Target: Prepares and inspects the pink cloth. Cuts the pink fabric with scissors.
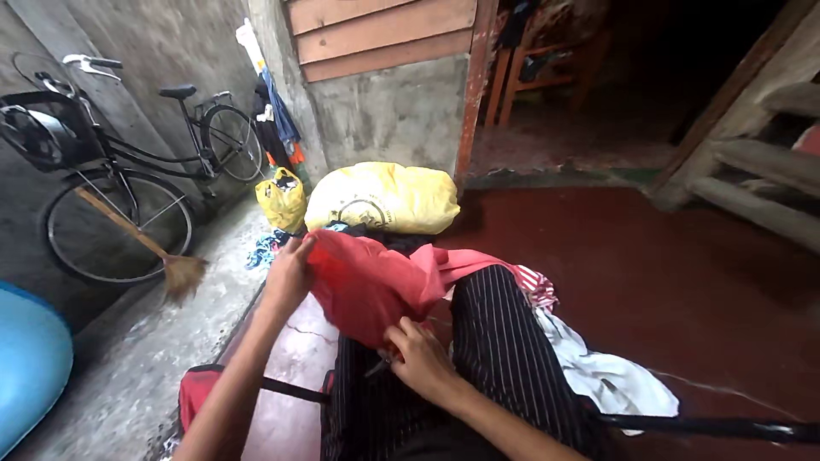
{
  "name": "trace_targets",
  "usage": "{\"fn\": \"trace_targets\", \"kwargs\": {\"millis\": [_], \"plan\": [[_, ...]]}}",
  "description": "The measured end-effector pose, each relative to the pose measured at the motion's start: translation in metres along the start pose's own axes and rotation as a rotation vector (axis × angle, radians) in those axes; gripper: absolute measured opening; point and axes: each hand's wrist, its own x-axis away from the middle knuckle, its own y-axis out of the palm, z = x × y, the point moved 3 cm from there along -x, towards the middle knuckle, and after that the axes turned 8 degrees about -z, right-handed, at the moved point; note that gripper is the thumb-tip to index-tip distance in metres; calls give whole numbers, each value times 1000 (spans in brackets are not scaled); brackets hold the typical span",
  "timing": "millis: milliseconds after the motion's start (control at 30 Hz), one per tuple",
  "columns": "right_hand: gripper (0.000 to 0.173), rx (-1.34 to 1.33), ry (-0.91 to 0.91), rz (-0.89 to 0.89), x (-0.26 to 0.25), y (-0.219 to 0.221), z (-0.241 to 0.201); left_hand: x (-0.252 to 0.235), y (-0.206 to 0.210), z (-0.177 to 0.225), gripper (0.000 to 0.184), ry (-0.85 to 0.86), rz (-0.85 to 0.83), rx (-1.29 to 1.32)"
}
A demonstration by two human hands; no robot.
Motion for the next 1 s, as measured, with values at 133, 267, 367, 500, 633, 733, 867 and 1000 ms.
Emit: {"fn": "trace_targets", "kwargs": {"millis": [133,267,367,500,633,733,867,1000], "plan": [[29,101,-74,75,-6,-2,-7,-33,-46,10,72,121,-81,-172],[21,190,-218,475,-23,-24,-14,-44,-66,13,59,331,-95,-143],[27,347,-284,553,-42,-45,-16,-41,-77,16,48,482,-146,-1],[34,513,-219,441,-75,-60,-10,-33,-83,13,39,560,-265,284],[45,525,-78,287,-92,-93,-7,-20,-90,5,41,491,-371,296],[29,540,-20,238,-96,-130,4,-13,-94,0,42,399,-381,74],[26,574,70,241,-90,-170,15,-11,-89,-1,45,306,-354,-93],[26,587,29,296,-82,-183,13,-14,-88,9,49,302,-319,-120]]}}
